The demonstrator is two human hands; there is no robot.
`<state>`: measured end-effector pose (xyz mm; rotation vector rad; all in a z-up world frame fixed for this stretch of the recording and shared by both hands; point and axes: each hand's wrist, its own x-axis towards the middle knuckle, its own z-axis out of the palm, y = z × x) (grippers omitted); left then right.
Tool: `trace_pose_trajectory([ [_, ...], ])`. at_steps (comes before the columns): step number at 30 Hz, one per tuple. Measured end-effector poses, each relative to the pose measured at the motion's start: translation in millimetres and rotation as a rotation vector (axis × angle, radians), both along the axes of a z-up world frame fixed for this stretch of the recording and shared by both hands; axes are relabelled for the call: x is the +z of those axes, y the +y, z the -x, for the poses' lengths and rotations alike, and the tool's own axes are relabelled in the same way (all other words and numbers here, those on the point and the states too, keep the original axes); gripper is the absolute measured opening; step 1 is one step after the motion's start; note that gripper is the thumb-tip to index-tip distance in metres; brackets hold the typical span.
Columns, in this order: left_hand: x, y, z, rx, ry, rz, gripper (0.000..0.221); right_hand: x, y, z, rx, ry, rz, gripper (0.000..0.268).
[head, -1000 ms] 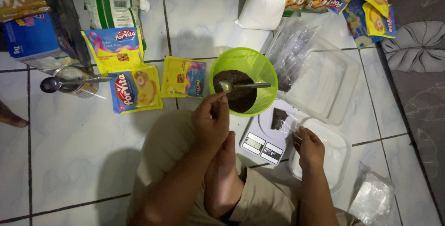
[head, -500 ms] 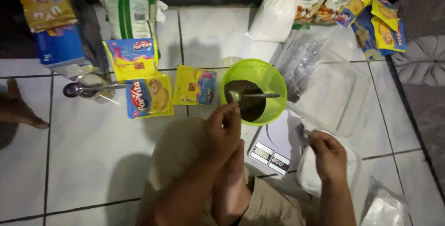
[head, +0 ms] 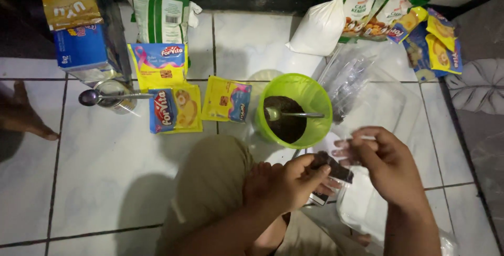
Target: The person packages dark powder into small plastic bags using a spoon and weighs them on a digital scale.
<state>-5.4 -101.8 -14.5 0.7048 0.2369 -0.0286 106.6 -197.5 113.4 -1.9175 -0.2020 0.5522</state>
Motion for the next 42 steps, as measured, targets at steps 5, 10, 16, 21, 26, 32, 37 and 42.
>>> trace_pose_trajectory([
  [5, -35, -16, -18, 0.111, -0.063, 0.253, 0.031, -2, 42, -13, -0.028, 0.147, 0.031, 0.030],
  [10, -23, -10, -21, 0.136, -0.011, 0.210, 0.022, -23, 56, -22, 0.005, 0.396, -0.107, 0.037],
  [16, -25, -9, -22, 0.141, 0.038, 0.274, 0.030, -15, 69, -21, -0.090, 0.483, -0.040, 0.039],
  [21, -13, -1, -16, 0.124, 0.010, 0.265, 0.037, -15, 72, -19, -0.159, 0.500, -0.019, 0.036],
  [26, -17, -1, -16, 0.096, 0.010, 0.274, 0.039, -22, 67, -24, -0.107, 0.472, 0.024, 0.034],
  [32, -21, -2, -16, 0.079, 0.001, 0.290, 0.044, -29, 64, -25, -0.083, 0.473, 0.035, 0.034],
  [37, -14, 0, -15, 0.094, -0.002, 0.256, 0.046, -30, 64, -25, -0.045, 0.495, -0.076, 0.036],
  [42, -17, 0, -16, 0.079, 0.001, 0.244, 0.044, -22, 72, -21, -0.153, 0.487, 0.029, 0.038],
])
